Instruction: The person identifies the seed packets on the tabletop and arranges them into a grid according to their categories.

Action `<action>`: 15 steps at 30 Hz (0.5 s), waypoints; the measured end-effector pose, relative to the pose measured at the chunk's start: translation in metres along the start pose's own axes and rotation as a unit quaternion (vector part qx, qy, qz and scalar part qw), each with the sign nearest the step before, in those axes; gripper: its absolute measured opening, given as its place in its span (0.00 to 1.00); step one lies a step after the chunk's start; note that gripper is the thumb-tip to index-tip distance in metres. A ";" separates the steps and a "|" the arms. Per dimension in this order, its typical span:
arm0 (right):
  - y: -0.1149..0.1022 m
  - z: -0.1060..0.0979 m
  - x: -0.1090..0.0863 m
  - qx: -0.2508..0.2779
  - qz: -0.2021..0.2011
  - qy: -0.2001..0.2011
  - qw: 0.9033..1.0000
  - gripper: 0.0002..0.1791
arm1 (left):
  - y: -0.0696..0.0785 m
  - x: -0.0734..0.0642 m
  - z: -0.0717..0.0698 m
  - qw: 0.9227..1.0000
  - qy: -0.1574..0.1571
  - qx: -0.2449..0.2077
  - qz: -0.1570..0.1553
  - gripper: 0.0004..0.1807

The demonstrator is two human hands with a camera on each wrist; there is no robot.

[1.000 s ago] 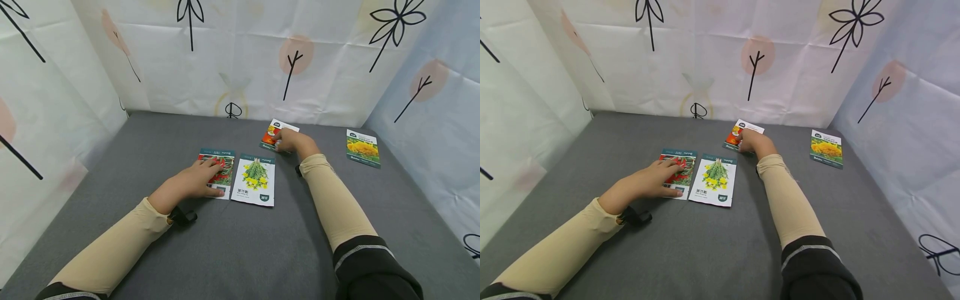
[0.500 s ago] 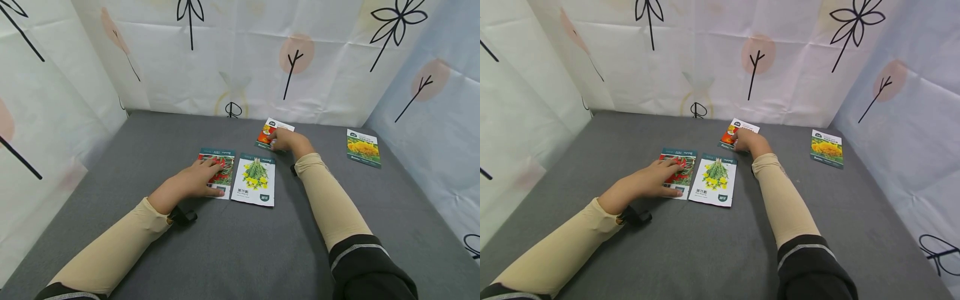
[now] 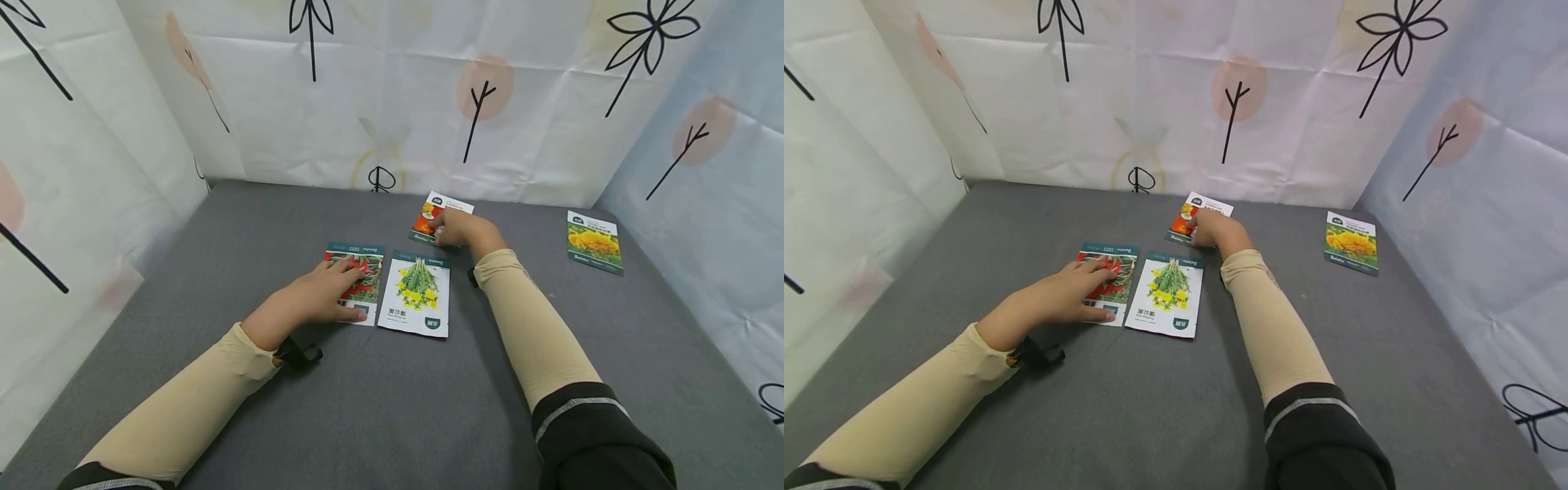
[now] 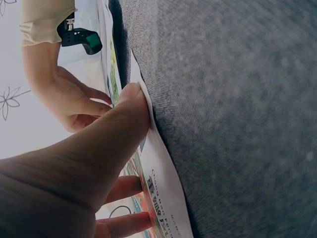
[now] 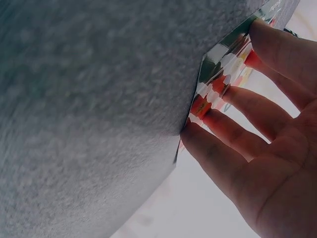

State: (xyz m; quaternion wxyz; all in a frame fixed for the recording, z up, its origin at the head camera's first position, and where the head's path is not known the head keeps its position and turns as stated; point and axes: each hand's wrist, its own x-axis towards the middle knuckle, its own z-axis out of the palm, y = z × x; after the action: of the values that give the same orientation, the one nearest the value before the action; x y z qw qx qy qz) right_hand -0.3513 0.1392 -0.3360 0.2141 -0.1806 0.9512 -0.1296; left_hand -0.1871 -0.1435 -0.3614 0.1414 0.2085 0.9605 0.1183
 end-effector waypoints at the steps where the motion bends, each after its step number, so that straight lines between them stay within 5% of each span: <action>1: -0.001 0.000 0.000 -0.001 -0.002 0.000 1.000 0.30 | 0.000 0.000 0.000 1.000 -0.001 -0.002 -0.002 0.48; 15: -0.015 0.002 0.007 -0.011 0.003 -0.002 1.000 0.30 | 0.000 0.000 -0.001 1.000 -0.003 0.002 0.000 0.47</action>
State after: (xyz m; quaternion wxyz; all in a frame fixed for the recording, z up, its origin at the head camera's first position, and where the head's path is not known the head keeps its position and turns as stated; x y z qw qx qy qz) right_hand -0.3521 0.1231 -0.3352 0.2142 -0.1808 0.9526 -0.1180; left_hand -0.1874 -0.1437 -0.3609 0.1443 0.2088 0.9603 0.1161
